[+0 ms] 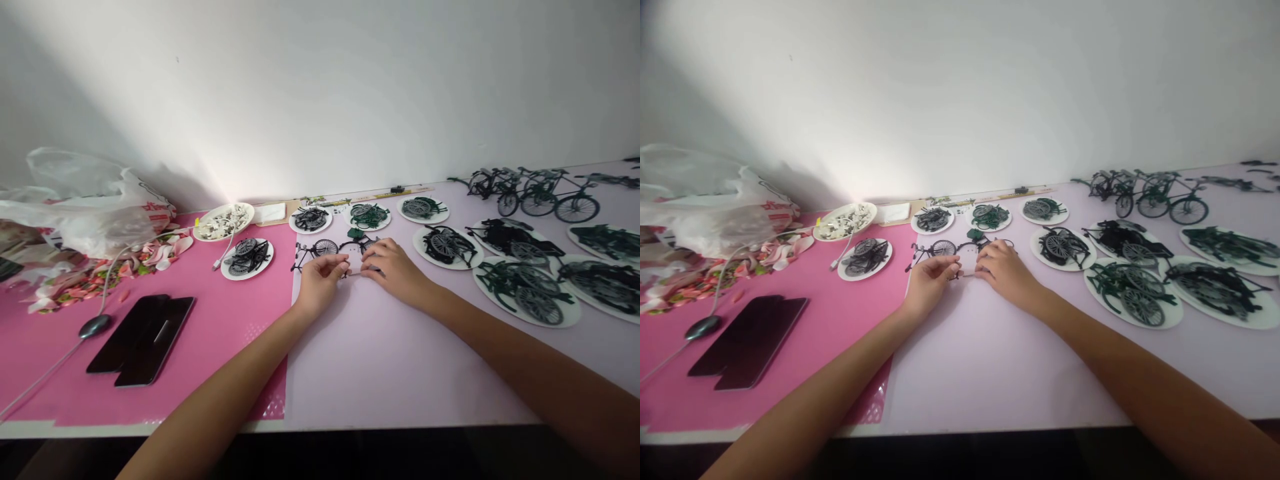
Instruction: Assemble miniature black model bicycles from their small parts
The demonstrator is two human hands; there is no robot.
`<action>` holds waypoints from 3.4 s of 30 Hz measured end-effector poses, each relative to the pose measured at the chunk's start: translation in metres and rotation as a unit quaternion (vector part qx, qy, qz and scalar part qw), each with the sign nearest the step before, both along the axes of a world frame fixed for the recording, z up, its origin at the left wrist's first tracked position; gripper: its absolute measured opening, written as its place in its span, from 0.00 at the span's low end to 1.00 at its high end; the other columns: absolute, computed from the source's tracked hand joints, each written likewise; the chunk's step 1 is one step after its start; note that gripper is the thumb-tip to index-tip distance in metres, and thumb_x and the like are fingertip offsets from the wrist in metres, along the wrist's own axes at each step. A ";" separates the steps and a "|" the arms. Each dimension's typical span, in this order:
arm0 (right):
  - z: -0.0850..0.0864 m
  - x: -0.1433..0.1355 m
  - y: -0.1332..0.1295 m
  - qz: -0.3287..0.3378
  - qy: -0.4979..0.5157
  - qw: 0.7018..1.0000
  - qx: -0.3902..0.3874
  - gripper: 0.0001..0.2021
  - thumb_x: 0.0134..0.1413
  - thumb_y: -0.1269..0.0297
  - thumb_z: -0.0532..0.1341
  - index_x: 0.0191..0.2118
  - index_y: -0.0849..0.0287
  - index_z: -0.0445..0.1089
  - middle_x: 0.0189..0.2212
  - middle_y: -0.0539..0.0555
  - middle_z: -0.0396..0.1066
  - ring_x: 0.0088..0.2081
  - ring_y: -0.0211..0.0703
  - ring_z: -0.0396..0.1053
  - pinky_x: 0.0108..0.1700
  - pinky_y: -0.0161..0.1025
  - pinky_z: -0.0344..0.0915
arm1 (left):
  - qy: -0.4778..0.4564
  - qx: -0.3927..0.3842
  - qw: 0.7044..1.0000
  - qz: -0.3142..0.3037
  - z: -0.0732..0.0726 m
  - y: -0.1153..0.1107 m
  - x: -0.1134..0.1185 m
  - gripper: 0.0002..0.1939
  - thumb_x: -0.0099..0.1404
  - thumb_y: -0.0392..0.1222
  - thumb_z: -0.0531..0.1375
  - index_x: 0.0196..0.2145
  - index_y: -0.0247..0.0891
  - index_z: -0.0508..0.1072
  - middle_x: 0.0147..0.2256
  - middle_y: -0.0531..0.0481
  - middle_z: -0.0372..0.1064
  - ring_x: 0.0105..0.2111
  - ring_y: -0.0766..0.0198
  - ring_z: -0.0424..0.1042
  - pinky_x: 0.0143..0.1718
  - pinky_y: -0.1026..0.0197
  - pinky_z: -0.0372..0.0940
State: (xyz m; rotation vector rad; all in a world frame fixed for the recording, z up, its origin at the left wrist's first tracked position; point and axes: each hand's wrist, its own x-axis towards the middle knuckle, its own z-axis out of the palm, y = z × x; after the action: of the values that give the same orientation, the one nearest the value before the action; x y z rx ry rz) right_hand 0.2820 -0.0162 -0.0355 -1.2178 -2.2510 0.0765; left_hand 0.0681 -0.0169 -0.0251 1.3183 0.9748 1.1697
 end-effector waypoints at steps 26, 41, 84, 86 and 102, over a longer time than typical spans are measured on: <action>0.013 -0.015 -0.014 -0.013 0.252 0.966 0.051 0.06 0.66 0.59 0.62 0.37 0.51 0.73 0.34 0.55 0.75 0.38 0.51 0.71 0.41 0.49 0.69 | -0.027 0.013 0.999 -0.024 -0.001 -0.001 0.002 0.16 0.58 0.49 0.71 0.37 0.35 0.77 0.34 0.45 0.80 0.37 0.58 0.80 0.44 0.55 0.71; 0.011 -0.015 -0.015 -0.024 0.284 0.958 0.019 0.09 0.64 0.53 0.63 0.39 0.51 0.76 0.35 0.55 0.77 0.38 0.51 0.73 0.40 0.48 0.71 | -0.016 0.013 0.999 -0.026 -0.001 -0.001 0.000 0.16 0.58 0.50 0.71 0.37 0.36 0.78 0.33 0.45 0.80 0.36 0.57 0.79 0.44 0.55 0.71; 0.007 -0.010 -0.014 -0.001 0.231 0.968 -0.101 0.25 0.72 0.46 0.51 0.26 0.54 0.66 0.28 0.53 0.69 0.36 0.46 0.69 0.44 0.44 0.63 | -0.042 0.004 0.993 -0.108 -0.005 -0.002 0.001 0.19 0.55 0.49 0.75 0.34 0.33 0.76 0.31 0.45 0.79 0.30 0.61 0.78 0.38 0.58 0.71; 0.007 -0.010 -0.015 0.001 0.232 0.967 -0.106 0.25 0.73 0.46 0.50 0.27 0.54 0.66 0.28 0.53 0.70 0.36 0.46 0.69 0.44 0.44 0.63 | -0.046 0.004 0.992 -0.114 -0.006 -0.001 0.001 0.19 0.55 0.49 0.75 0.34 0.33 0.75 0.30 0.45 0.79 0.30 0.61 0.78 0.38 0.58 0.71; 0.012 -0.010 -0.020 0.051 0.278 0.942 -0.182 0.10 0.70 0.54 0.54 0.38 0.53 0.64 0.33 0.51 0.69 0.36 0.46 0.69 0.40 0.43 0.65 | -0.055 0.019 0.991 -0.120 -0.005 0.000 0.000 0.19 0.56 0.48 0.75 0.32 0.34 0.71 0.29 0.47 0.77 0.29 0.63 0.78 0.36 0.60 0.70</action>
State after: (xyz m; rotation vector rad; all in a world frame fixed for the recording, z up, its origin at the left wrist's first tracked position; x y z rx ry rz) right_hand 0.2716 -0.0367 -0.0234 -1.0793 -1.8336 0.8054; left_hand 0.0678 -0.0172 -0.0300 1.3455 0.6958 1.0690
